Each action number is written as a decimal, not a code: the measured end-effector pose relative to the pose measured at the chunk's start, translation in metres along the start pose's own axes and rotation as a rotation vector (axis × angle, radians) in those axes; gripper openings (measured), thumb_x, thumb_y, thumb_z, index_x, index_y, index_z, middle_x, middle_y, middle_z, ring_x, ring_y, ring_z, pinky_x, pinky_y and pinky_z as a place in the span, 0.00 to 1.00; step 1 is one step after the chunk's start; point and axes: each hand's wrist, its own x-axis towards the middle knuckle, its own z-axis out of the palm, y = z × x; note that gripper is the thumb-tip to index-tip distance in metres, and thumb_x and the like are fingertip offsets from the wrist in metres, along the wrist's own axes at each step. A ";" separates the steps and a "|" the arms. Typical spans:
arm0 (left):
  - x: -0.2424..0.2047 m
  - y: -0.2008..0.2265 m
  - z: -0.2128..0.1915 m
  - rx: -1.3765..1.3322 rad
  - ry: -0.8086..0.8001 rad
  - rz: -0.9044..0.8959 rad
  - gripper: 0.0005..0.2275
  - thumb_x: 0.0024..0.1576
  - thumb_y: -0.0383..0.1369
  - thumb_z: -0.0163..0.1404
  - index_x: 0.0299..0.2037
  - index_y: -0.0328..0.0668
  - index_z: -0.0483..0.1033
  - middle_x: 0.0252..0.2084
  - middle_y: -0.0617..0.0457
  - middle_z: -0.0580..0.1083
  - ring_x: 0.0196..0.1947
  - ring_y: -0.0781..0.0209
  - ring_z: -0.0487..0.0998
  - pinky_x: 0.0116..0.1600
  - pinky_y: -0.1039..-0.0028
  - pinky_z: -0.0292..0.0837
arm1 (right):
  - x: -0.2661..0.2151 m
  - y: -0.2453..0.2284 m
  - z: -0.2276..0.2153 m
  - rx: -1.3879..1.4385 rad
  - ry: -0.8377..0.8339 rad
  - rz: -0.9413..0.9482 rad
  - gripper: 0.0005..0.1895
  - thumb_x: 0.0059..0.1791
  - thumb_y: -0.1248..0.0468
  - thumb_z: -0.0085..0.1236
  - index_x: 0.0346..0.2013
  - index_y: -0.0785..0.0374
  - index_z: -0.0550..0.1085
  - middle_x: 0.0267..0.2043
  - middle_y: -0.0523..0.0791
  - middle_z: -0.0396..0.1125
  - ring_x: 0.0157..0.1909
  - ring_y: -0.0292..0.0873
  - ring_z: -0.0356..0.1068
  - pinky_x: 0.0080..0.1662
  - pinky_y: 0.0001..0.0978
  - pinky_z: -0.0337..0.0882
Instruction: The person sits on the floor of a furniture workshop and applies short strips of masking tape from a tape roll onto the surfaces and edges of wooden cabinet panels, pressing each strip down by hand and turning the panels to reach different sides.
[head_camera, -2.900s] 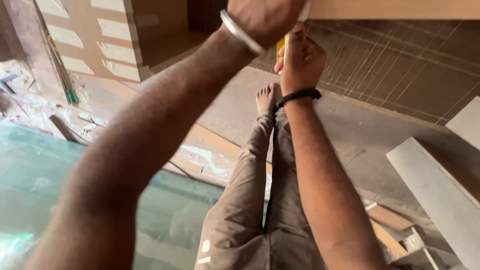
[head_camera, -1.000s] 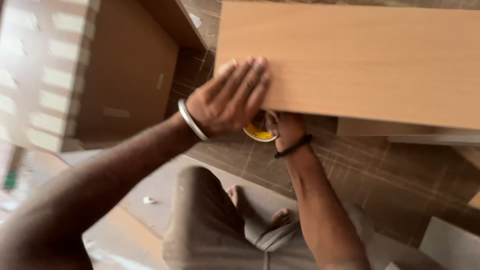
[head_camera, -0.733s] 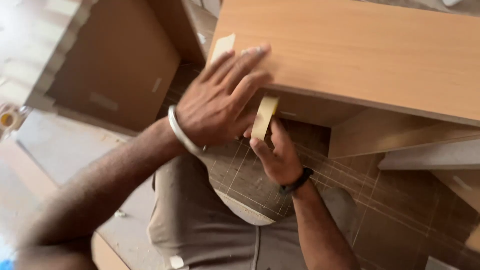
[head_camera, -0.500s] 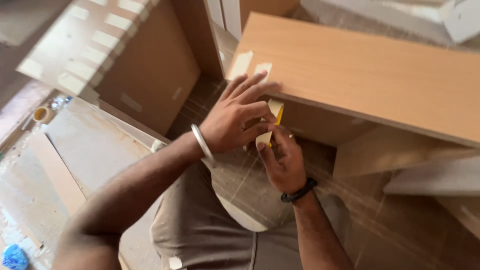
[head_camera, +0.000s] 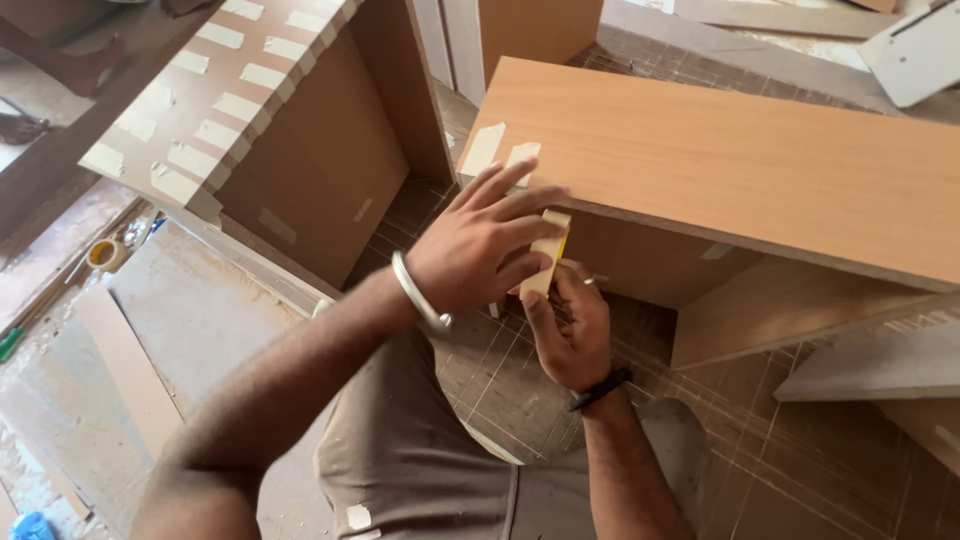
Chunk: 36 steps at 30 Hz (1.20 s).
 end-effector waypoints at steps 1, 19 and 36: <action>-0.003 0.004 0.003 -0.006 -0.003 0.005 0.16 0.56 0.42 0.57 0.50 0.44 0.79 0.62 0.44 0.71 0.69 0.38 0.57 0.70 0.45 0.49 | -0.003 -0.001 0.001 -0.002 0.006 0.004 0.16 0.58 0.55 0.52 0.47 0.66 0.76 0.49 0.47 0.69 0.43 0.37 0.71 0.45 0.31 0.73; 0.079 -0.047 0.035 0.197 -0.242 -0.408 0.10 0.63 0.36 0.49 0.46 0.37 0.69 0.46 0.45 0.71 0.46 0.52 0.74 0.55 0.57 0.70 | 0.043 0.116 0.020 0.395 0.334 0.255 0.25 0.59 0.49 0.48 0.26 0.64 0.73 0.19 0.40 0.64 0.21 0.33 0.64 0.27 0.26 0.64; 0.036 -0.034 0.058 0.614 0.092 0.101 0.20 0.61 0.33 0.52 0.65 0.41 0.72 0.68 0.45 0.70 0.67 0.51 0.68 0.72 0.56 0.58 | -0.017 0.078 0.001 0.518 0.051 0.462 0.22 0.58 0.47 0.48 0.43 0.64 0.74 0.29 0.41 0.69 0.32 0.32 0.68 0.39 0.24 0.67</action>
